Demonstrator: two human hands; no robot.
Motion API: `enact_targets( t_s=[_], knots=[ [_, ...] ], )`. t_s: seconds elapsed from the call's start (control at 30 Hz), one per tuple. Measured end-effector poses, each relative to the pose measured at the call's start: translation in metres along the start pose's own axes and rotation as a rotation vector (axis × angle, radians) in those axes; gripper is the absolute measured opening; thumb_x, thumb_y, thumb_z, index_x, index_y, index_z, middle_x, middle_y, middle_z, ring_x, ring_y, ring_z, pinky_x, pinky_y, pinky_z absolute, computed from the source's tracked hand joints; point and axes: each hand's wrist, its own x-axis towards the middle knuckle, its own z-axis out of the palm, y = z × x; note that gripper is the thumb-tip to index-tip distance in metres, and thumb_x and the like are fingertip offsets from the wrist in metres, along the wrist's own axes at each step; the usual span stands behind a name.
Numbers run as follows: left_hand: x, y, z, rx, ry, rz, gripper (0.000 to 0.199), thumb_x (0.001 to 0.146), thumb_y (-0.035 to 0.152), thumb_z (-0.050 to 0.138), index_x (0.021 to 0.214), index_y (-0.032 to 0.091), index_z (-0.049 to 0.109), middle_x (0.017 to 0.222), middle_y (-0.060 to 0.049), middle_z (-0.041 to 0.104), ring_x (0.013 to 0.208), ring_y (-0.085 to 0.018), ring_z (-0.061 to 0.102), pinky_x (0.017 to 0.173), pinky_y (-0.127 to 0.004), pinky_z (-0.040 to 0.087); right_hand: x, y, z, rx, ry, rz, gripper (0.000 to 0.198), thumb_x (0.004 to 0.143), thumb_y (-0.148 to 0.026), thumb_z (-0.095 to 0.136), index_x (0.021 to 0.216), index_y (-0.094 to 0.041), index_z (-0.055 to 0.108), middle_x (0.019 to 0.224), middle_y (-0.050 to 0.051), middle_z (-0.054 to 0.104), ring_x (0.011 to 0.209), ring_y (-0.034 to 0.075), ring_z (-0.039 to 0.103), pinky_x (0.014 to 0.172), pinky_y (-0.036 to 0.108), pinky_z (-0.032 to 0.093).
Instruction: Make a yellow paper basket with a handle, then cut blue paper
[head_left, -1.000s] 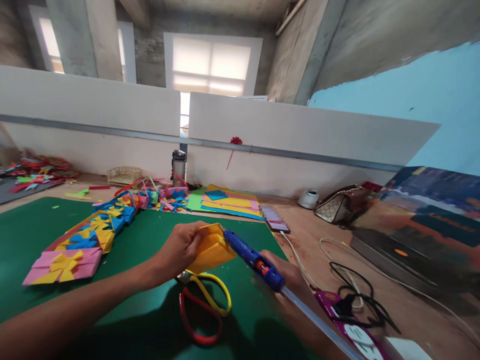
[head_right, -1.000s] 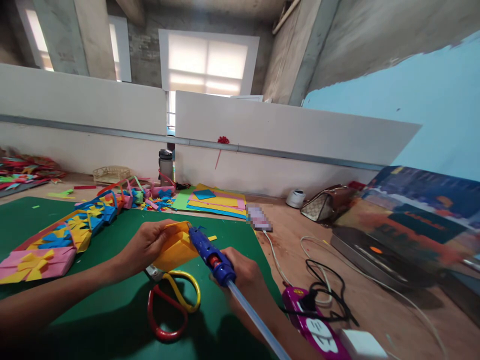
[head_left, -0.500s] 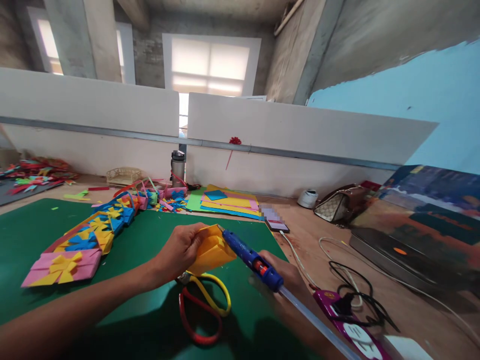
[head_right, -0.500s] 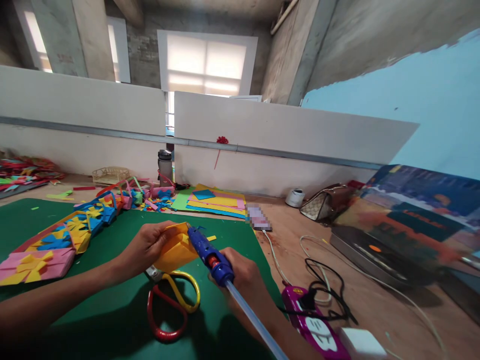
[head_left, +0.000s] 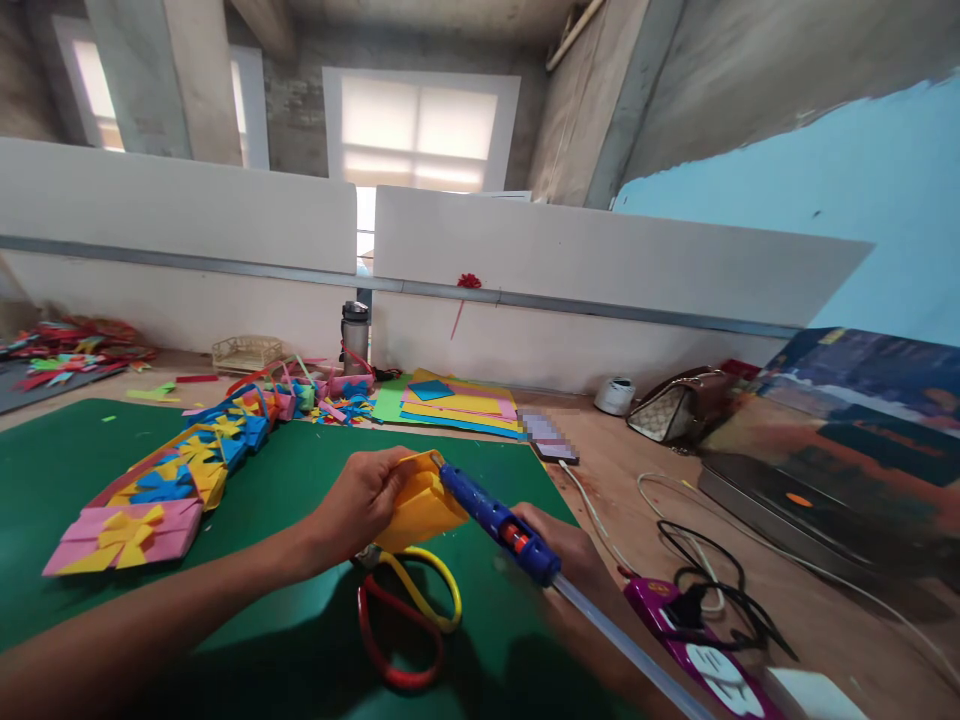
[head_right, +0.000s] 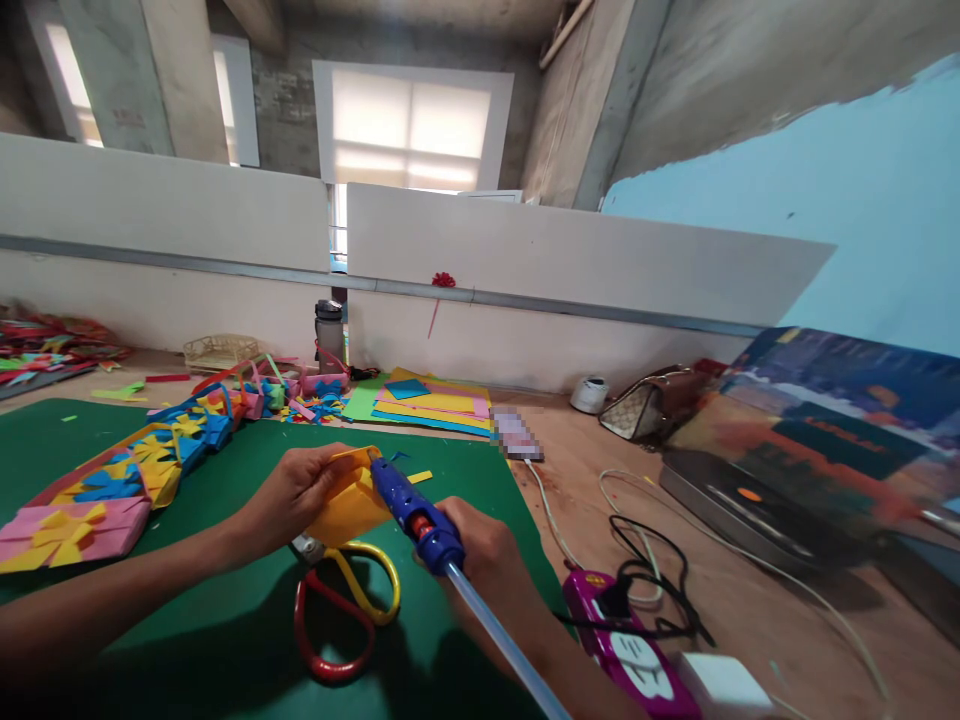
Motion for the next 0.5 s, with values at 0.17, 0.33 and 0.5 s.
enact_targets(
  t_s=[0.17, 0.33, 0.5],
  knots=[
    [0.0003, -0.0003, -0.0004, 0.032, 0.013, 0.011, 0.038, 0.088, 0.037, 0.031, 0.080, 0.012, 0.059, 0.063, 0.001, 0.052, 0.056, -0.009, 0.043, 0.050, -0.017, 0.034, -0.0009, 0.0010, -0.0009, -0.001, 0.017, 0.023, 0.008, 0.074, -0.027, 0.052, 0.071, -0.020, 0.049, 0.061, -0.002, 0.052, 0.051, 0.011, 0.045, 0.050, 0.022, 0.035],
    [0.0007, -0.0006, -0.0013, 0.038, 0.021, 0.010, 0.038, 0.088, 0.036, 0.032, 0.081, 0.012, 0.059, 0.063, 0.000, 0.051, 0.056, -0.010, 0.043, 0.049, -0.017, 0.033, -0.0020, -0.0032, -0.0048, 0.033, -0.012, 0.047, 0.011, 0.077, -0.030, 0.049, 0.074, -0.020, 0.051, 0.065, 0.000, 0.055, 0.056, 0.013, 0.048, 0.052, 0.023, 0.036],
    [0.0008, -0.0037, -0.0007, 0.021, 0.018, 0.028, 0.038, 0.088, 0.037, 0.032, 0.082, 0.012, 0.061, 0.065, -0.001, 0.054, 0.056, -0.010, 0.045, 0.050, -0.018, 0.034, -0.0010, -0.0038, -0.0049, 0.046, -0.033, 0.043, 0.011, 0.077, -0.030, 0.051, 0.073, -0.020, 0.051, 0.063, -0.001, 0.055, 0.055, 0.013, 0.048, 0.051, 0.024, 0.036]
  ],
)
